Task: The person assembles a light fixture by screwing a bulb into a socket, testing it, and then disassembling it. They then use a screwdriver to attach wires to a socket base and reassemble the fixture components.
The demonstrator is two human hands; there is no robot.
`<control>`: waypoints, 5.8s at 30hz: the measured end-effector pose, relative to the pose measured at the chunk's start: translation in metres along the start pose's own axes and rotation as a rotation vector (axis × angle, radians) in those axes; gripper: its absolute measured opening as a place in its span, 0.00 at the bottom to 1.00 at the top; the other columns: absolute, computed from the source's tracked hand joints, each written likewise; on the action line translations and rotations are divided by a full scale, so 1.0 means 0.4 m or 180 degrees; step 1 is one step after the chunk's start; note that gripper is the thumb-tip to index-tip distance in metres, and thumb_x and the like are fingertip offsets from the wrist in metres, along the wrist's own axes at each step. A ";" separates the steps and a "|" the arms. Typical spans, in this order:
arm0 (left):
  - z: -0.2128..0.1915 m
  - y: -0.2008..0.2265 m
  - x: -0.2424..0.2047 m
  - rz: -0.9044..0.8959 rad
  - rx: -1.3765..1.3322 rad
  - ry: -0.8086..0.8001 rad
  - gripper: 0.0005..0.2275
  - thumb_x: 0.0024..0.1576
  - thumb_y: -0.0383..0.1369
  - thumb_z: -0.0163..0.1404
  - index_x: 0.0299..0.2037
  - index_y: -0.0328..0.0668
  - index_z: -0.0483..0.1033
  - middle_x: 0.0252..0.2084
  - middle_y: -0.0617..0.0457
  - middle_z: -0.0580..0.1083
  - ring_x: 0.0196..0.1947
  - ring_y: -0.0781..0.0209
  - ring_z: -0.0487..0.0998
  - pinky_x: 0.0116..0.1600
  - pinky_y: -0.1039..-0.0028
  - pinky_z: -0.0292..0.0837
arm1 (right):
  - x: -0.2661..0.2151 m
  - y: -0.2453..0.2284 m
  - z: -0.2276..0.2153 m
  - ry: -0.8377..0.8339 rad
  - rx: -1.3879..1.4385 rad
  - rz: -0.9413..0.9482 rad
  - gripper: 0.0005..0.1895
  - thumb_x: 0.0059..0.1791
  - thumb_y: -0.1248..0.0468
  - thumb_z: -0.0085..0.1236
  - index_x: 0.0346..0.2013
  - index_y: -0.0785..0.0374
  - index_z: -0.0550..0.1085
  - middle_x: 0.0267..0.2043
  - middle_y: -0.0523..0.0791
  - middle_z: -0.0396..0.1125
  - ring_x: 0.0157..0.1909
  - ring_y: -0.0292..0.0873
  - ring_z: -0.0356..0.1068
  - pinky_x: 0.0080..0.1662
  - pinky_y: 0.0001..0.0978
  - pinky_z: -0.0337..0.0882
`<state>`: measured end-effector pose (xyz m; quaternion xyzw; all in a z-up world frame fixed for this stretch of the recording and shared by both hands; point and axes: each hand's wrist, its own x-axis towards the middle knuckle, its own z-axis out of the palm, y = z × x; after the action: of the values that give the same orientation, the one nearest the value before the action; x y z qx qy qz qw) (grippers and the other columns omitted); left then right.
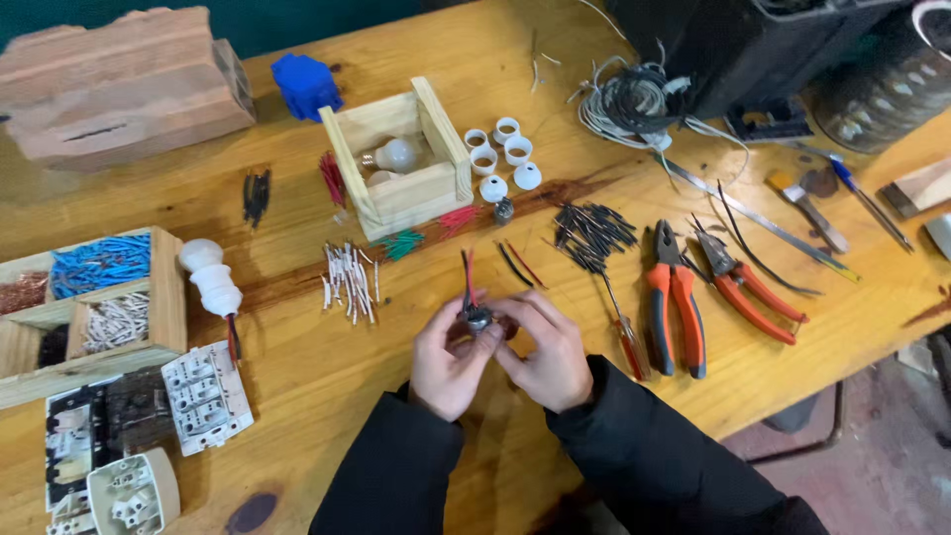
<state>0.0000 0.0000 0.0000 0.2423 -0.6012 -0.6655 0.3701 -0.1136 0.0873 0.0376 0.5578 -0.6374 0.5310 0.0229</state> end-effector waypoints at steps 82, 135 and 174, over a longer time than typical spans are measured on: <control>-0.166 0.041 0.000 0.0931 0.0551 0.0519 0.15 0.62 0.24 0.51 0.60 0.34 0.73 0.57 0.42 0.76 0.53 0.49 0.79 0.52 0.67 0.81 | -0.001 0.026 0.019 -0.1708 0.2476 0.2312 0.15 0.59 0.65 0.40 0.43 0.73 0.74 0.18 0.56 0.69 0.09 0.34 0.53 0.16 0.24 0.53; -0.168 0.046 -0.014 0.1161 0.1277 0.0783 0.16 0.58 0.23 0.55 0.57 0.34 0.77 0.46 0.42 0.82 0.30 0.50 0.86 0.33 0.68 0.84 | 0.030 0.015 0.004 -0.0888 0.0511 0.0569 0.18 0.54 0.67 0.50 0.20 0.61 0.77 0.15 0.50 0.68 0.15 0.45 0.63 0.23 0.34 0.67; -0.162 0.058 -0.016 0.0791 0.1130 0.1029 0.14 0.57 0.27 0.58 0.54 0.39 0.80 0.39 0.38 0.83 0.27 0.50 0.86 0.30 0.69 0.83 | 0.044 -0.013 0.004 -0.0316 0.0264 -0.0209 0.10 0.42 0.70 0.70 0.37 0.57 0.85 0.31 0.46 0.72 0.25 0.45 0.71 0.30 0.34 0.71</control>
<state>0.0583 -0.0351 0.0116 0.3309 -0.6667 -0.4517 0.4919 -0.1155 0.0749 0.0515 0.6046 -0.5966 0.5276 -0.0144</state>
